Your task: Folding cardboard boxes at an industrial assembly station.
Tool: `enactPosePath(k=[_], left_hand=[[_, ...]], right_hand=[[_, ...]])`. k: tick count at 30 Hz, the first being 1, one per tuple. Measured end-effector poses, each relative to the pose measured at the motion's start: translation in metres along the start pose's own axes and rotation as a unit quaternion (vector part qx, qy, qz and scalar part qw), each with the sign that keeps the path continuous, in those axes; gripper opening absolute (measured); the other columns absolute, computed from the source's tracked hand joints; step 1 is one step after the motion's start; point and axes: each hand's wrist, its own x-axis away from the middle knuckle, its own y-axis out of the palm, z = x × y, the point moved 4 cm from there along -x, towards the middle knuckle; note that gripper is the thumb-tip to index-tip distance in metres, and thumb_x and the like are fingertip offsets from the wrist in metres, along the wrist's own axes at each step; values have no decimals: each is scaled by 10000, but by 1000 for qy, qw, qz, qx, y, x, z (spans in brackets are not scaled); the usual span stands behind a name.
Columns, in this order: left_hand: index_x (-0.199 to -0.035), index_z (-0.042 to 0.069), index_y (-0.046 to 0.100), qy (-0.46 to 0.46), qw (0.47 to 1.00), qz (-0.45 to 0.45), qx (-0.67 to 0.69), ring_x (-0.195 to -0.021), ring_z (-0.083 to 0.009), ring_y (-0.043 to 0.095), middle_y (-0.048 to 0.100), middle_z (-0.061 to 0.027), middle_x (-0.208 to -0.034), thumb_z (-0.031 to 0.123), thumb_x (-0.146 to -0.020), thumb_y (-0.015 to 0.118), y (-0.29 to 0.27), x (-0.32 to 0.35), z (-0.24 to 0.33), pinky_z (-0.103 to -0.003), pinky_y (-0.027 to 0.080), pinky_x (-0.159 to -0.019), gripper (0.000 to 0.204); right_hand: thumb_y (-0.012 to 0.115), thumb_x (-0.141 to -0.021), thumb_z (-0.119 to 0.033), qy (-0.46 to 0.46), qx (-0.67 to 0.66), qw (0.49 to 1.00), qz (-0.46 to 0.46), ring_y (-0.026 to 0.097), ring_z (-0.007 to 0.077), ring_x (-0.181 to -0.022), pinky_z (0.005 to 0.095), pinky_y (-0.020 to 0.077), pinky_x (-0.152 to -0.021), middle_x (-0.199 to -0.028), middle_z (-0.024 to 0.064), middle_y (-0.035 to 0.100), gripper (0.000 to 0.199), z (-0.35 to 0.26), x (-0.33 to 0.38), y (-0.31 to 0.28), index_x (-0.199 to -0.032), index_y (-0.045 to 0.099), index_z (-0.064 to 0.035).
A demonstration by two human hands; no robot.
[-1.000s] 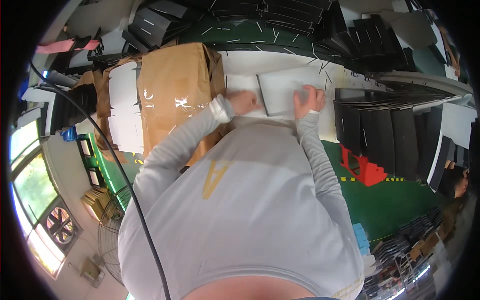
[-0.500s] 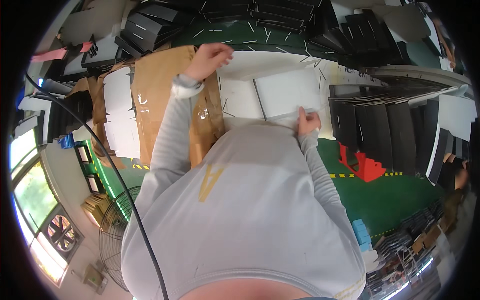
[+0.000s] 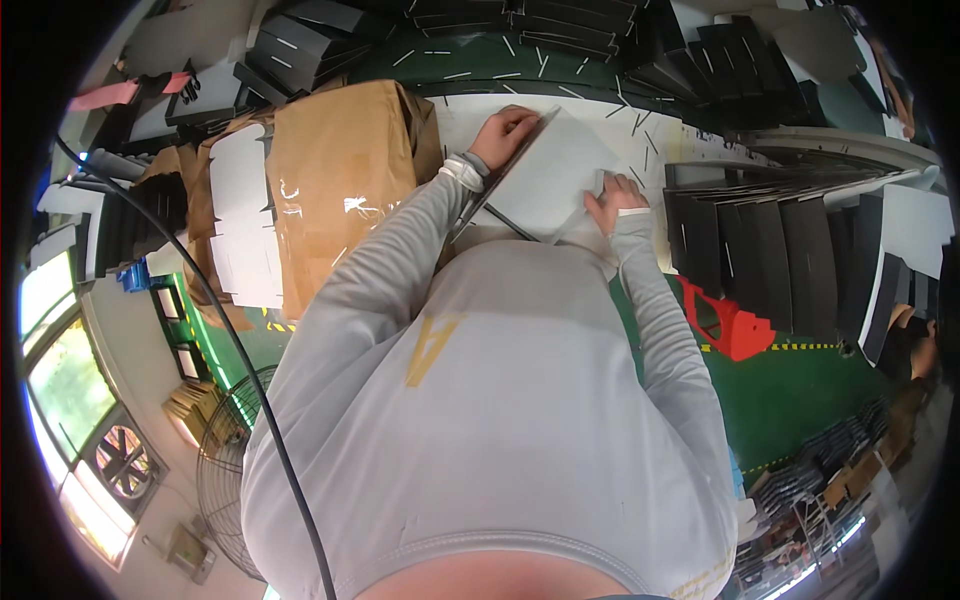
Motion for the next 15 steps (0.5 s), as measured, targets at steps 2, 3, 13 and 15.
enactPosePath(k=[2,3,13,15], left_hand=[[-994,-27,586,51,997,46,25,-877,-179,557,611,-126,-920,184,-871,482,-4,1,3,-278,402,-842,266],[-994,-27,586,49,997,46,25,-877,-179,557,611,-126,-920,184,-871,482,-4,2,0,-278,402,-842,266],[-930,-23,619,-69,997,-21,-16,-747,-114,528,636,-74,-844,238,-918,384,0,16,-30,-238,423,-736,352],[-849,-63,570,-96,995,-5,26,-717,-245,553,593,-188,-755,263,-884,451,2,16,-26,-323,416,-715,349]], right_hand=[[614,-718,-292,-20,-26,999,29,530,301,-829,388,457,-692,-858,131,556,378,-4,0,0,-957,565,-3],[607,-738,-254,-41,-52,996,61,521,296,-832,378,452,-697,-874,124,546,346,-6,0,-2,-974,571,-5],[593,-766,-163,21,-294,954,57,522,222,-744,294,411,-661,-749,94,565,172,6,-9,27,-895,670,-79],[599,-768,-137,25,-304,952,-9,537,237,-723,305,415,-664,-703,96,565,166,14,-15,34,-899,665,-59]])
